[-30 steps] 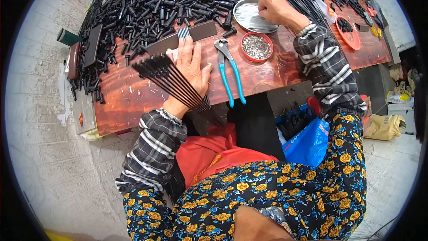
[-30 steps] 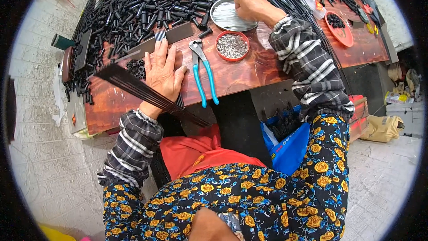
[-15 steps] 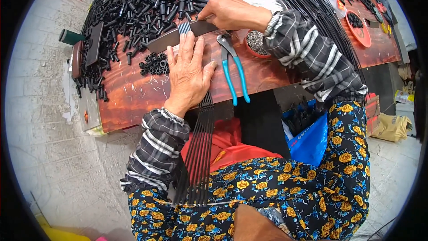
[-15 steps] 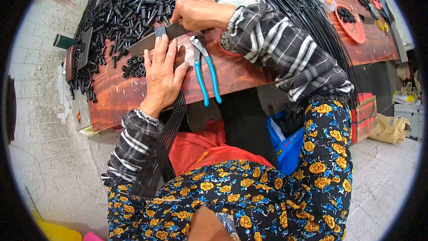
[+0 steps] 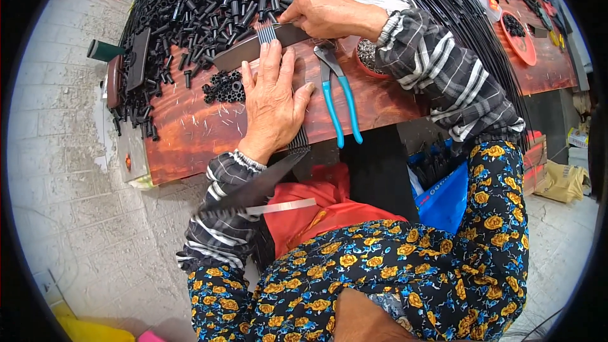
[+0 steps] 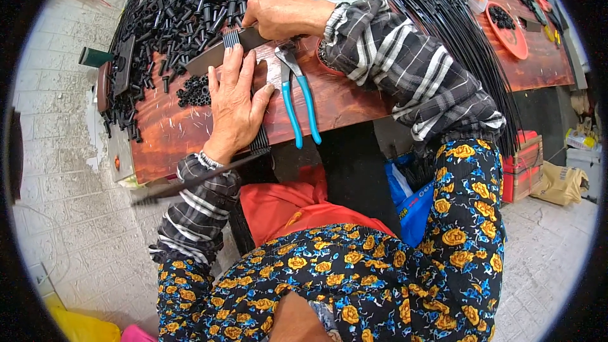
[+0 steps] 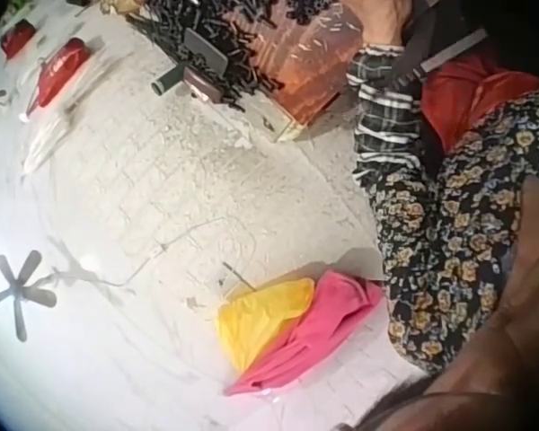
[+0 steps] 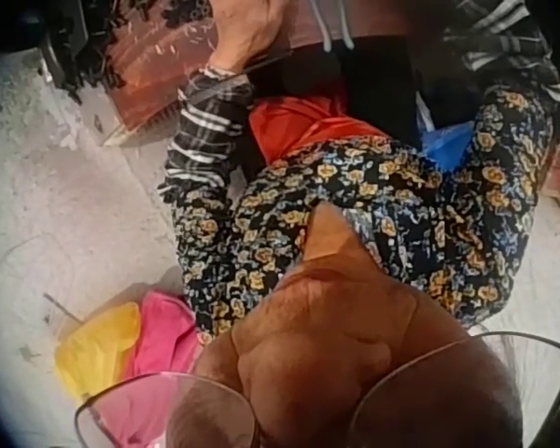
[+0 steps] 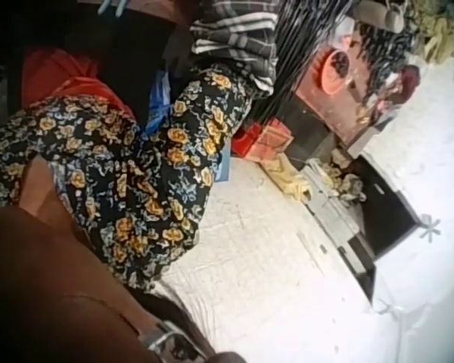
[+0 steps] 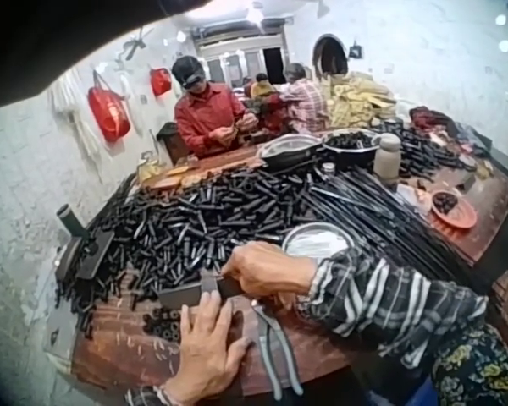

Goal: Assembling electronic wire harnesses by inserting wires into plastic connectors and securing them using pliers.

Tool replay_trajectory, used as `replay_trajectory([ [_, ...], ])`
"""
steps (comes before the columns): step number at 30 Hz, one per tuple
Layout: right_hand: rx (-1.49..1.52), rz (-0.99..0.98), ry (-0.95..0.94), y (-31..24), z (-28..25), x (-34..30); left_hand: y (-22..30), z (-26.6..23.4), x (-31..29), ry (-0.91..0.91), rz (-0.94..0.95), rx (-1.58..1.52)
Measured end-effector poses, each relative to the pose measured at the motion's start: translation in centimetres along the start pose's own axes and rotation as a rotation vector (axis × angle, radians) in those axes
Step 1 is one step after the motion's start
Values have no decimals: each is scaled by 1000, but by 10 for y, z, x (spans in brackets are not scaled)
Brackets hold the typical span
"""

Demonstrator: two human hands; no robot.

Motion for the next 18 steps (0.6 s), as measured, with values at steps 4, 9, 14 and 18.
replay_trajectory([
  [4, 15, 36, -11, 7, 2, -3, 2, 2, 2, 31, 20, -4],
  [9, -1, 48, -21, 5, 3, -2, 2, 2, 3, 32, 18, 6],
  [14, -23, 66, -68, 0, -3, -5, 2, 2, 3, 34, 19, 4],
  [18, -104, -14, -26, 1, -7, 2, -1, 2, 0, 47, 25, -12],
])
Point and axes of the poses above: each hand's wrist, its own x-axis towards the middle knuckle, its own z-axis out of the palm, y = z × x, the point moved 8 cm from there along x, towards the middle knuckle, and after that the axes turned 5 degrees about -y, right-handed, at the moved point
